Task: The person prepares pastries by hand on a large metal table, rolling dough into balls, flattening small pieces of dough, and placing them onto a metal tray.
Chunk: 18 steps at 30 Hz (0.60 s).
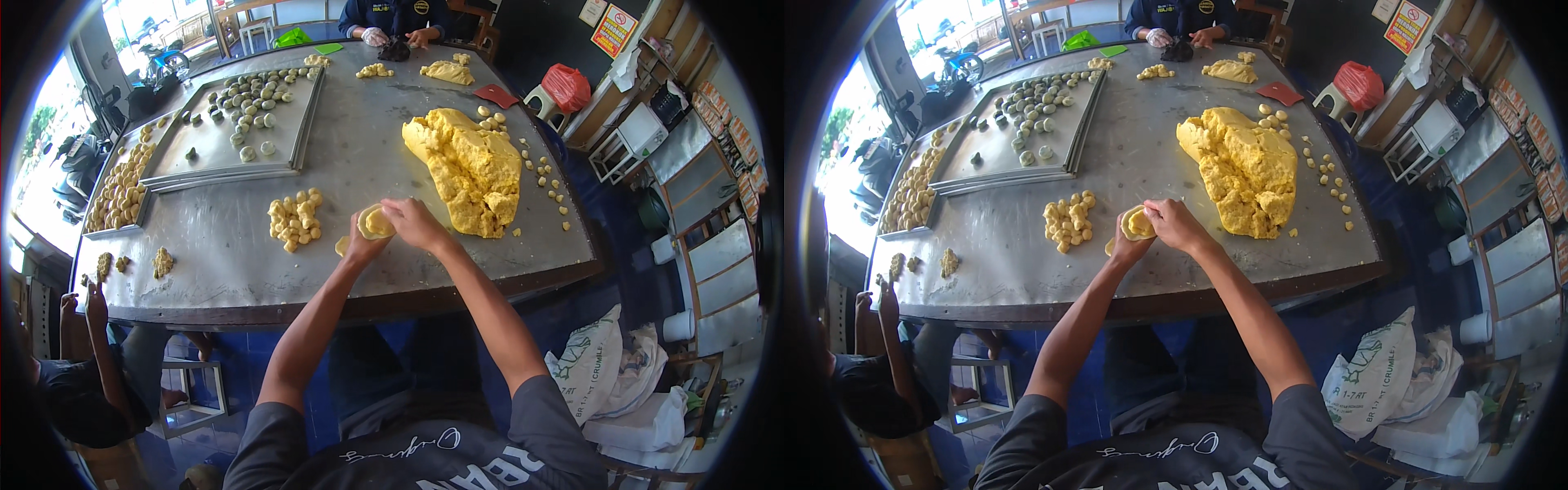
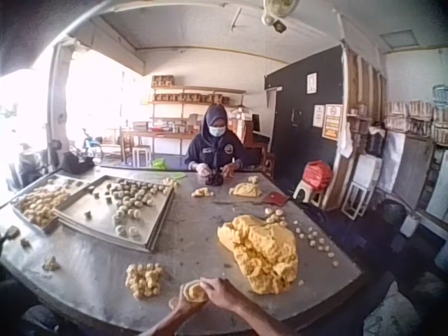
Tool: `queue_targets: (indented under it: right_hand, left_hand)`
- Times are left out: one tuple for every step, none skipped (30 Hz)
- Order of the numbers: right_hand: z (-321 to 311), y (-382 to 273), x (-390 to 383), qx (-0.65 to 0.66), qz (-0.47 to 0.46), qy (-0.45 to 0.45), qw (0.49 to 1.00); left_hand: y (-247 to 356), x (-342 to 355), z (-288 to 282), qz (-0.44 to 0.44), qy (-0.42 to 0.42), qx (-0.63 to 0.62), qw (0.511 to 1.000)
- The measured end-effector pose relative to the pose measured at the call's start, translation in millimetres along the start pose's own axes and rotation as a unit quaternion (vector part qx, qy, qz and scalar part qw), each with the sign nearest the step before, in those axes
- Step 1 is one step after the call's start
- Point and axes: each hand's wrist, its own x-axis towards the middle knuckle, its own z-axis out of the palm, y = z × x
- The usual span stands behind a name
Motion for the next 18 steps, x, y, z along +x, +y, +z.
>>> queue_targets:
  right_hand:
    - [-2.2,-1.2,-0.6,0.01,0.012,-0.007,1.0]
    - [-4.6,-2.4,-1.0,0.02,0.023,-0.015,0.999]
    - [-6.9,-3.8,-1.1,0.03,0.034,-0.023,0.999]
    - [-9.1,-5.1,-1.0,0.029,0.04,-0.03,0.998]
    - [-11.7,-6.4,-0.9,0.028,0.046,-0.038,0.998]
    - [-13.8,-7.3,-1.2,0.027,0.052,-0.046,0.997]
    - [-15.2,-7.2,-0.8,0.038,0.048,-0.05,0.997]
    - [-16.7,-7.0,-0.7,0.05,0.044,-0.055,0.996]
    - [-17.9,-6.9,-1.1,0.061,0.041,-0.06,0.996]
    - [-18.9,-6.4,-0.7,0.07,0.043,-0.062,0.995]
    - [-19.3,-6.2,-0.8,0.08,0.045,-0.065,0.994]
    - [-19.9,-6.0,-1.0,0.089,0.048,-0.067,0.993]
    - [-22.2,-6.5,-1.4,0.088,0.051,-0.08,0.992]
    - [-24.7,-7.1,-1.8,0.088,0.055,-0.092,0.99]
    - [-26.1,-8.0,-1.7,0.087,0.058,-0.105,0.989]
    - [-25.4,-3.1,-3.1,0.088,0.047,-0.085,0.991]
    - [-23.9,1.9,-4.2,0.09,0.036,-0.064,0.993]
    - [-23.0,7.0,-5.7,0.091,0.026,-0.043,0.995]
  left_hand:
    - [3.3,1.6,0.3,-0.027,-0.017,-0.026,0.999]
    - [6.7,2.8,0.2,-0.054,-0.034,-0.052,0.997]
    - [10.3,3.5,0.1,-0.055,-0.042,-0.041,0.997]
    - [13.8,4.1,-0.7,-0.057,-0.049,-0.029,0.997]
    - [17.4,4.3,-1.3,-0.058,-0.057,-0.017,0.997]
    - [21.0,4.3,-1.4,-0.061,-0.058,-0.018,0.996]
    - [23.6,4.7,-1.9,-0.062,-0.058,-0.018,0.996]
    - [25.8,5.1,-2.2,-0.064,-0.059,-0.019,0.996]
    - [25.0,4.4,-1.9,-0.056,-0.06,-0.018,0.996]
    - [23.1,4.5,-1.7,-0.046,-0.06,-0.017,0.997]
    - [21.3,4.3,-1.7,-0.037,-0.059,-0.015,0.997]
    - [19.7,3.6,-1.7,-0.019,-0.058,-0.011,0.998]
    - [21.5,3.8,-1.5,-0.001,-0.057,-0.008,0.998]
    - [23.3,4.1,-2.0,0.016,-0.055,-0.005,0.998]
    - [24.9,4.7,-3.1,0.002,-0.061,-0.009,0.998]
    - [28.4,4.7,-2.5,-0.013,-0.068,-0.016,0.997]
    - [31.9,4.9,-1.9,-0.028,-0.076,-0.023,0.996]
    - [35.3,5.4,-0.9,-0.037,-0.075,-0.021,0.996]
